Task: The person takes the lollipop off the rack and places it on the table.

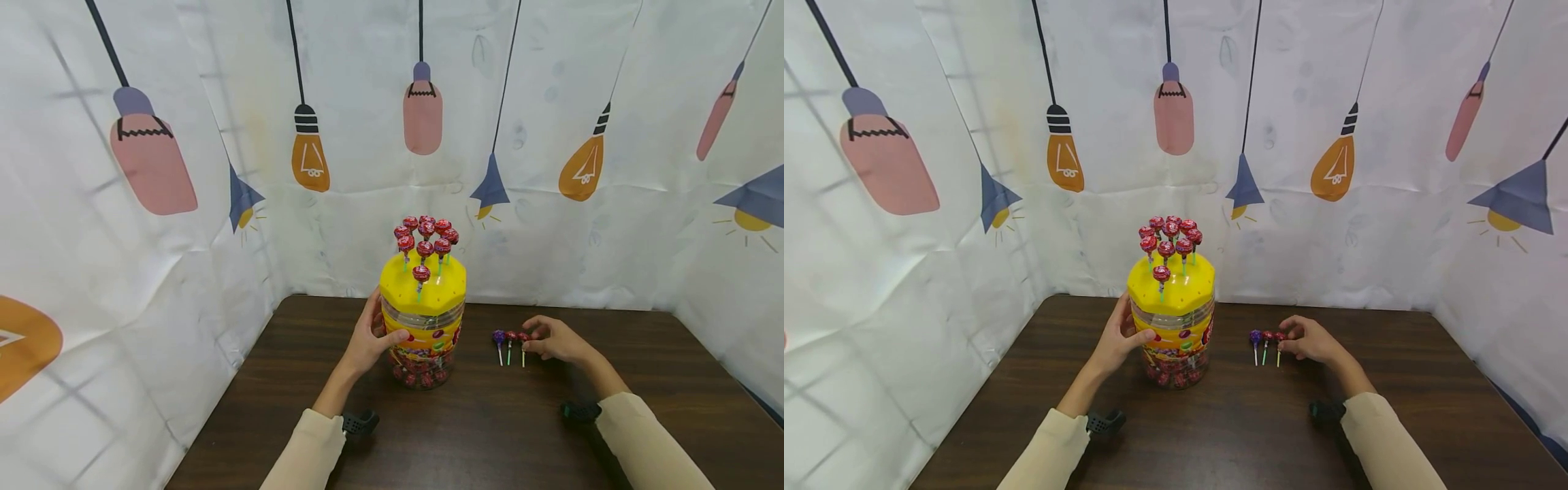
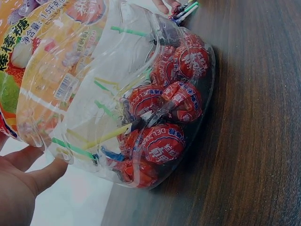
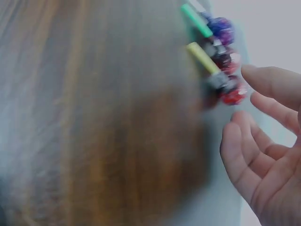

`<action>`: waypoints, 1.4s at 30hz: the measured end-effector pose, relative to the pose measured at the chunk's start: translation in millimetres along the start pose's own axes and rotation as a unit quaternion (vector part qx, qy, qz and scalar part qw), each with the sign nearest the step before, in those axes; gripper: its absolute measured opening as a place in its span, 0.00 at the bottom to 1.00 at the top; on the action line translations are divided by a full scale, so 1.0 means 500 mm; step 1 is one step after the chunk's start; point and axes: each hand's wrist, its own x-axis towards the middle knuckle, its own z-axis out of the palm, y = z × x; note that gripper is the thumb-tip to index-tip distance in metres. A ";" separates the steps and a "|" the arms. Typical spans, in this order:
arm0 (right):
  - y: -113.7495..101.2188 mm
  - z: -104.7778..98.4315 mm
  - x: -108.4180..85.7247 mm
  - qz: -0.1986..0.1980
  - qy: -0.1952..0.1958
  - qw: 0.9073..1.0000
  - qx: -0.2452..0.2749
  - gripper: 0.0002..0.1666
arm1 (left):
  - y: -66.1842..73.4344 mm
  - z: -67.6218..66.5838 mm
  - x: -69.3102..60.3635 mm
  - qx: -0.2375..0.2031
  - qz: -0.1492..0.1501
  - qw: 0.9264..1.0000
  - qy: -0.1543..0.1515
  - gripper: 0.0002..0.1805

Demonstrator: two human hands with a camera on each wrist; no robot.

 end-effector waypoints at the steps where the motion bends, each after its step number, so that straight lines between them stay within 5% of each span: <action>1: -0.006 -0.003 -0.002 -0.005 0.007 1.000 -0.002 0.32 | 0.000 0.000 0.000 0.000 0.000 1.000 0.000 0.51; 6: -0.069 -0.014 -0.018 -0.046 0.057 0.997 -0.007 0.28 | 0.001 -0.002 -0.002 0.004 0.004 1.000 0.003 0.50; 11: -0.181 -0.003 -0.040 -0.123 0.104 0.987 0.000 0.23 | 0.002 -0.002 -0.003 0.007 0.006 1.000 0.005 0.50; 20: -0.358 0.059 -0.071 -0.311 0.145 0.933 0.107 0.17 | 0.000 -0.002 0.000 0.010 0.010 1.000 0.006 0.49; 28: -0.436 0.102 -0.070 -0.390 0.102 0.894 0.194 0.22 | -0.003 -0.002 -0.001 0.011 0.003 1.000 0.008 0.50; 35: -0.471 0.132 -0.065 -0.403 0.095 0.887 0.203 0.25 | -0.001 -0.001 -0.003 0.014 -0.011 1.000 0.011 0.50; 42: -0.489 0.157 -0.062 -0.400 0.087 0.895 0.176 0.29 | 0.001 0.002 0.000 0.011 -0.017 1.000 0.006 0.51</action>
